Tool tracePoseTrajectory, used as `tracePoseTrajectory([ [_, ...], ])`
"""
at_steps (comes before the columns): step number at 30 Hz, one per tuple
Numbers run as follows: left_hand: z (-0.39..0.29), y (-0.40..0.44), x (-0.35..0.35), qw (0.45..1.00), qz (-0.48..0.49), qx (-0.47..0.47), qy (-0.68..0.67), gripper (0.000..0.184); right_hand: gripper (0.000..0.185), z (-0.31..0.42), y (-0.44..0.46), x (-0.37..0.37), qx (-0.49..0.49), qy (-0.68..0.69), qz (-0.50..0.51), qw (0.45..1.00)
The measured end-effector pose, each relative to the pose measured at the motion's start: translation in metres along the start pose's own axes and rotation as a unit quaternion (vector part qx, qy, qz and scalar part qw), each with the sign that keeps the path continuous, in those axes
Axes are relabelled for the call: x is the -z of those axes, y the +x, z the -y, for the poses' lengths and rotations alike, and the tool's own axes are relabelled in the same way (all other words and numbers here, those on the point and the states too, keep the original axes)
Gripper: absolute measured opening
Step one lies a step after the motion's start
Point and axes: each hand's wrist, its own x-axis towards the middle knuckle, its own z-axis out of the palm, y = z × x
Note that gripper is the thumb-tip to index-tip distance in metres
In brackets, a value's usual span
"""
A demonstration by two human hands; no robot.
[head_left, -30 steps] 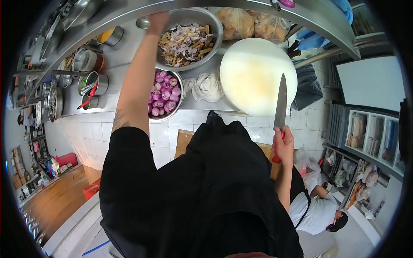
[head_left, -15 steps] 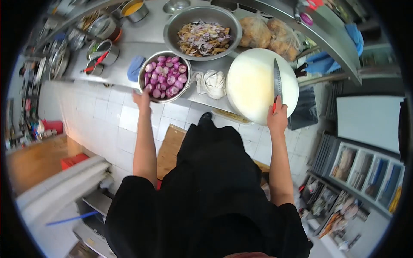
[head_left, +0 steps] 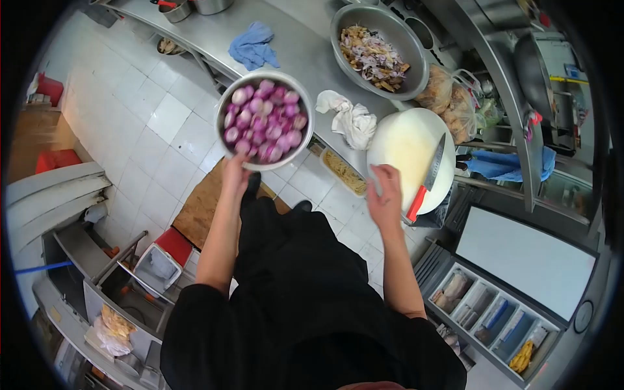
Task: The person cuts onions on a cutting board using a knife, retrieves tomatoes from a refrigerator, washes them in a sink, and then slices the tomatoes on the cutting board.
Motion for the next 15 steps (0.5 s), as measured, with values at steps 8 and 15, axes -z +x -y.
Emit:
tracePoseTrajectory([
  [8, -0.021, 0.002, 0.215, 0.976, -0.061, 0.036, 0.204, 0.031, 0.033, 0.043, 0.081, -0.152, 0.031, 0.011, 0.106, 0.994],
  [15, 0.07, 0.179, 0.233, 0.978, -0.058, 0.06, 0.192, 0.026, 0.05, 0.016, 0.147, -0.239, 0.131, -0.159, 0.029, 0.978],
])
